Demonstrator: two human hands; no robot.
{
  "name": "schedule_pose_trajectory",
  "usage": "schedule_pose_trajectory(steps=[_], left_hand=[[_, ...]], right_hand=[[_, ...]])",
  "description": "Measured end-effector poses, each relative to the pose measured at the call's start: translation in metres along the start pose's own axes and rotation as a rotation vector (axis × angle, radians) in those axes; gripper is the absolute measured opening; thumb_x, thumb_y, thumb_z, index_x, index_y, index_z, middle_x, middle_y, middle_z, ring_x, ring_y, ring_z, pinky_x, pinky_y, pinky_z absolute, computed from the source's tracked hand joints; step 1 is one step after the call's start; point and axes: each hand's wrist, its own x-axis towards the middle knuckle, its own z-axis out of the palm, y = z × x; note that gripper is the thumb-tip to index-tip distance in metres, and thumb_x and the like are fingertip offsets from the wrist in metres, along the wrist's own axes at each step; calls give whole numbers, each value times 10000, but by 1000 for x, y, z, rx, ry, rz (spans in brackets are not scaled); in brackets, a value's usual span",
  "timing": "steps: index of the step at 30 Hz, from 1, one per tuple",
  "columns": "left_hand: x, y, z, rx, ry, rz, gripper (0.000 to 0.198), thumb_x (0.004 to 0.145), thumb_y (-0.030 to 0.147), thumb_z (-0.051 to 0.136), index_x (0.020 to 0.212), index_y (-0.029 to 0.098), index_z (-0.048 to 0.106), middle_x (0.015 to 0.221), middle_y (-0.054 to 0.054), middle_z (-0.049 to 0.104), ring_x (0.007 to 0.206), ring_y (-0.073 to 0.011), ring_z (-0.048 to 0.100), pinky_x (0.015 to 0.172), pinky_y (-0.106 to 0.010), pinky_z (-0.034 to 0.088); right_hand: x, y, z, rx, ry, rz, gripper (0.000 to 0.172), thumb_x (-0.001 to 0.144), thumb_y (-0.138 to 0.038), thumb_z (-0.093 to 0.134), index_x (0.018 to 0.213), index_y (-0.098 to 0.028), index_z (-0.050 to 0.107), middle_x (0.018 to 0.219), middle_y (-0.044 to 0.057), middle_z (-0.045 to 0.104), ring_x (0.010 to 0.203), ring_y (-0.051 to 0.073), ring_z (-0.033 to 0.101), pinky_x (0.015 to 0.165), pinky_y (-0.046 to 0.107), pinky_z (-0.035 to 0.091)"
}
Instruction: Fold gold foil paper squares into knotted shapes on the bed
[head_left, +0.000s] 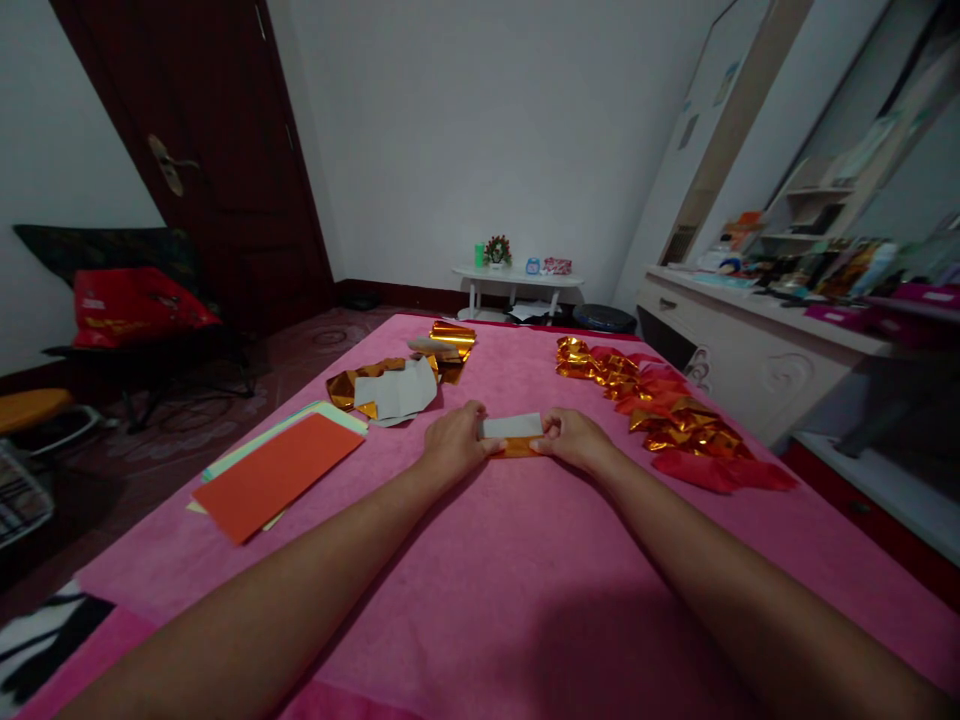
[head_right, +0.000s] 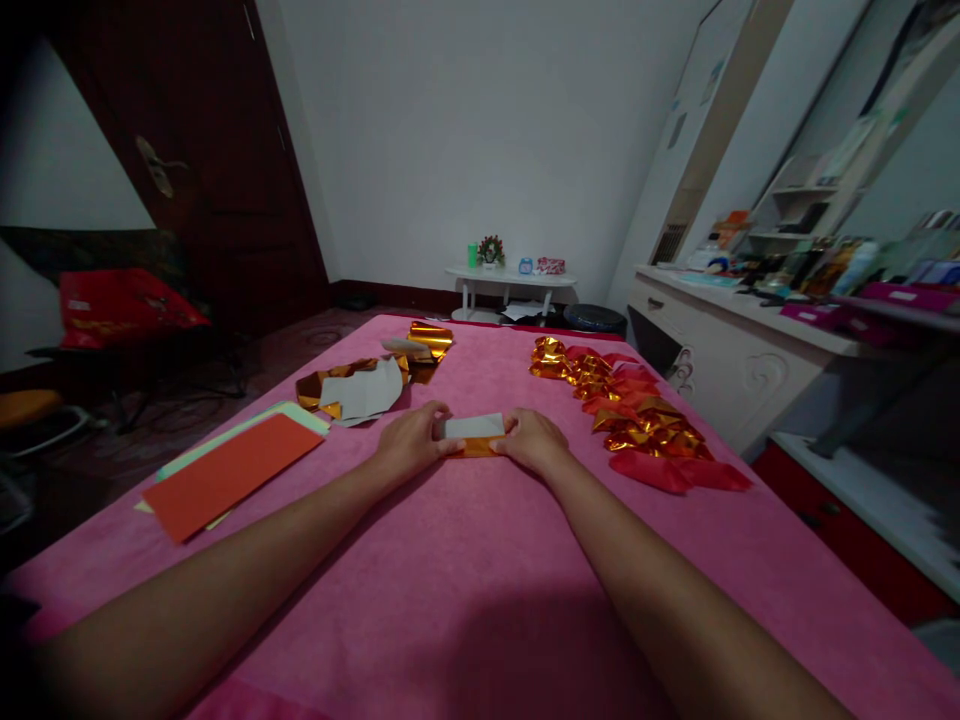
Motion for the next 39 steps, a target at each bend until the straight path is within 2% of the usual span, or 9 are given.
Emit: schedule_pose_trajectory(steps=[6, 12, 17, 20, 23, 27, 31, 35, 39], left_hand=[[3, -5, 5, -145, 37, 33, 718, 572, 530, 748, 1190, 224, 546, 1092, -69, 650, 951, -241, 608, 734, -298, 436], [11, -16, 11, -378, -17, 55, 734, 524, 461, 795, 1173, 209, 564, 948, -43, 682, 814, -203, 625, 671, -270, 455], [13, -14, 7, -716, -52, 77, 560, 564, 399, 780, 1049, 149, 652, 928, -60, 702, 792, -197, 630, 690, -276, 472], [12, -11, 4, -981, -141, 91, 429, 628, 367, 739, 963, 103, 696, 886, -80, 713, 760, -189, 632, 704, -287, 479], [12, -11, 4, -1113, -136, 55, 373, 627, 340, 743, 897, 84, 712, 819, -82, 710, 675, -160, 612, 651, -272, 468], [11, -9, 4, -1115, -109, 22, 287, 594, 318, 762, 755, 88, 704, 679, -40, 670, 570, -113, 552, 570, -236, 426], [9, -2, 4, -1069, -90, 33, 212, 570, 277, 758, 637, 97, 668, 585, -2, 621, 528, -91, 513, 541, -216, 409], [8, -1, 7, -1000, -45, 86, 140, 616, 234, 703, 657, 105, 671, 609, -14, 637, 547, -102, 531, 553, -222, 420], [6, -5, 5, -812, 123, 232, 114, 594, 89, 635, 691, 133, 674, 681, -26, 660, 633, -132, 576, 595, -234, 436]], right_hand=[[-11, 4, 8, 79, 94, 4, 128, 613, -303, 696, 630, -204, 618, 616, -25, 622, 537, 108, 518, 485, 216, 301], [-19, 5, 17, 446, 172, -102, 169, 622, -302, 689, 600, -195, 561, 559, -28, 578, 513, 110, 497, 480, 217, 338], [-22, -6, 18, 823, 169, -136, 280, 578, -327, 747, 662, -186, 520, 584, -45, 545, 511, 100, 483, 489, 217, 365], [-24, -11, 18, 928, 144, -125, 341, 546, -302, 780, 751, -182, 535, 640, -38, 582, 552, 106, 528, 530, 219, 408], [-25, -13, 17, 958, 86, -156, 406, 570, -304, 773, 897, -177, 568, 737, -7, 638, 623, 123, 573, 587, 235, 441], [-26, -13, 16, 844, 27, -220, 287, 639, -372, 716, 794, -152, 616, 736, 14, 640, 656, 132, 563, 605, 245, 436], [-25, -10, 17, 791, 65, -190, 281, 623, -406, 707, 714, -159, 608, 660, -5, 610, 613, 128, 533, 584, 249, 427], [-23, -7, 19, 802, 134, -188, 228, 595, -343, 714, 696, -160, 623, 659, 3, 615, 614, 134, 535, 593, 256, 431], [-23, -7, 16, 707, 310, -345, 23, 626, -182, 621, 616, -166, 634, 692, 24, 602, 668, 149, 549, 607, 257, 414]])
